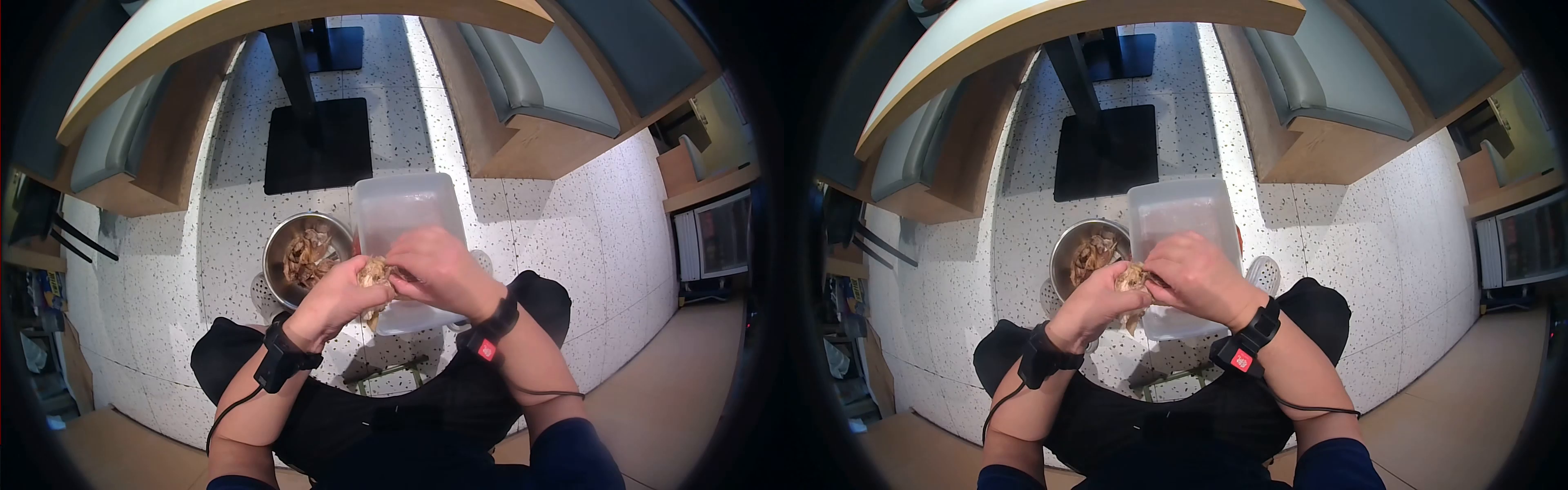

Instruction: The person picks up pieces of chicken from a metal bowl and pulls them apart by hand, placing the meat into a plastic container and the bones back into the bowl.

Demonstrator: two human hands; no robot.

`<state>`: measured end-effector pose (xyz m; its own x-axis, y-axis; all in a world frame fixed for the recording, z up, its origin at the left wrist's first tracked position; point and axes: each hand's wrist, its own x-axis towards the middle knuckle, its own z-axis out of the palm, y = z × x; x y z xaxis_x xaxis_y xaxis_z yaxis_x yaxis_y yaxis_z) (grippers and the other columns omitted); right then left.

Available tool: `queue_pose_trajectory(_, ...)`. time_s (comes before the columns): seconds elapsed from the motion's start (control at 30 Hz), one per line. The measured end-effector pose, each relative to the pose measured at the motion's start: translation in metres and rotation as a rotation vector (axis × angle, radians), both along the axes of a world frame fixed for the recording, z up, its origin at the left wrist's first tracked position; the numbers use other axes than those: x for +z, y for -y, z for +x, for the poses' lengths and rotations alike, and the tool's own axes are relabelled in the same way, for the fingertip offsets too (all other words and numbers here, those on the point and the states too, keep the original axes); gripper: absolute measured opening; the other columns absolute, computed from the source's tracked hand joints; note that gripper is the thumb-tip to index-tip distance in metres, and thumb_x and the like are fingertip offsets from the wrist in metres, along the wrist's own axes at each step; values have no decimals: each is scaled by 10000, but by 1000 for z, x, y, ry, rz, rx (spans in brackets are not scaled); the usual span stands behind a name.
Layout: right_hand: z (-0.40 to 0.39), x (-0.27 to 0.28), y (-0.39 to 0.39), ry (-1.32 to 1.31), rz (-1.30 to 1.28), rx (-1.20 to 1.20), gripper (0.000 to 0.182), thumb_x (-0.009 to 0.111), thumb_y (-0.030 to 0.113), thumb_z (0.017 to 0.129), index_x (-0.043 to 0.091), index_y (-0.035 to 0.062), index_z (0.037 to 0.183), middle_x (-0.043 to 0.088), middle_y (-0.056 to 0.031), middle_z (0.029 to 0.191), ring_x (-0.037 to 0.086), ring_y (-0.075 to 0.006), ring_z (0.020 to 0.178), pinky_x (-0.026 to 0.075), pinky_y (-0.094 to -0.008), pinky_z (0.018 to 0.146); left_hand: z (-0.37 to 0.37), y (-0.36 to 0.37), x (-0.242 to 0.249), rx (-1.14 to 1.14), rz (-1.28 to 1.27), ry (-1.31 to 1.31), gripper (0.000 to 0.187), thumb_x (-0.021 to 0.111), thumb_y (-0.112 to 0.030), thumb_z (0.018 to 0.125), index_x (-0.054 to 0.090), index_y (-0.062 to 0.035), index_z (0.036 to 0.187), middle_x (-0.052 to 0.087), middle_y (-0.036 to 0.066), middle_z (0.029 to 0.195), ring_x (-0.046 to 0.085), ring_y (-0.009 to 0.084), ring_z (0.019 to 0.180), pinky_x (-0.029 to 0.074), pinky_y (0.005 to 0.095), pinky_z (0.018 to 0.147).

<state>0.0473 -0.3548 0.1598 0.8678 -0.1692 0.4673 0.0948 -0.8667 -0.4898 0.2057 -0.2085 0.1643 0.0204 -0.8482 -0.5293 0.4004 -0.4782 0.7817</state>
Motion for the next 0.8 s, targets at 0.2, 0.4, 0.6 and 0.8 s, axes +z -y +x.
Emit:
queue_pose_trajectory(0.2, 1, -3, -4, -98, 64, -107, 134, 779, 141, 795, 689, 46, 823, 680, -104, 797, 673, -308, 813, 540, -419, 799, -1, 3, 3, 0, 26, 64, 406, 694, -40, 898, 569, 20, 1280, 658, 22, 1023, 633, 77, 892, 519, 253, 766)
queue_pose_trajectory(0.4, -2, -3, 1, -218, 434, -215, 151, 769, 126, 828, 777, 29, 943, 727, -119, 797, 719, -243, 754, 563, -336, 709, -1, 3, 3, -32, 19, 165, 435, 698, -29, 888, 568, 30, 1299, 677, 45, 1073, 648, 90, 935, 525, 253, 797)
queue_pose_trajectory(0.6, -1, 3, 2, -317, 971, -258, 185, 710, 155, 966, 774, -14, 1005, 733, -52, 823, 641, -77, 769, 530, -261, 702, 2, -1, 4, 133, -68, 39, 432, 705, -25, 882, 573, 30, 1289, 687, 61, 1109, 661, 104, 977, 529, 255, 849)
queue_pose_trajectory(0.8, 2, -11, 2, -95, 894, -253, 204, 704, 159, 982, 766, -35, 987, 731, -53, 890, 631, -84, 798, 510, -257, 729, 0, -1, 4, 187, -105, 91, 408, 707, -19, 874, 573, 27, 1256, 681, 58, 1121, 654, 99, 984, 525, 255, 867)
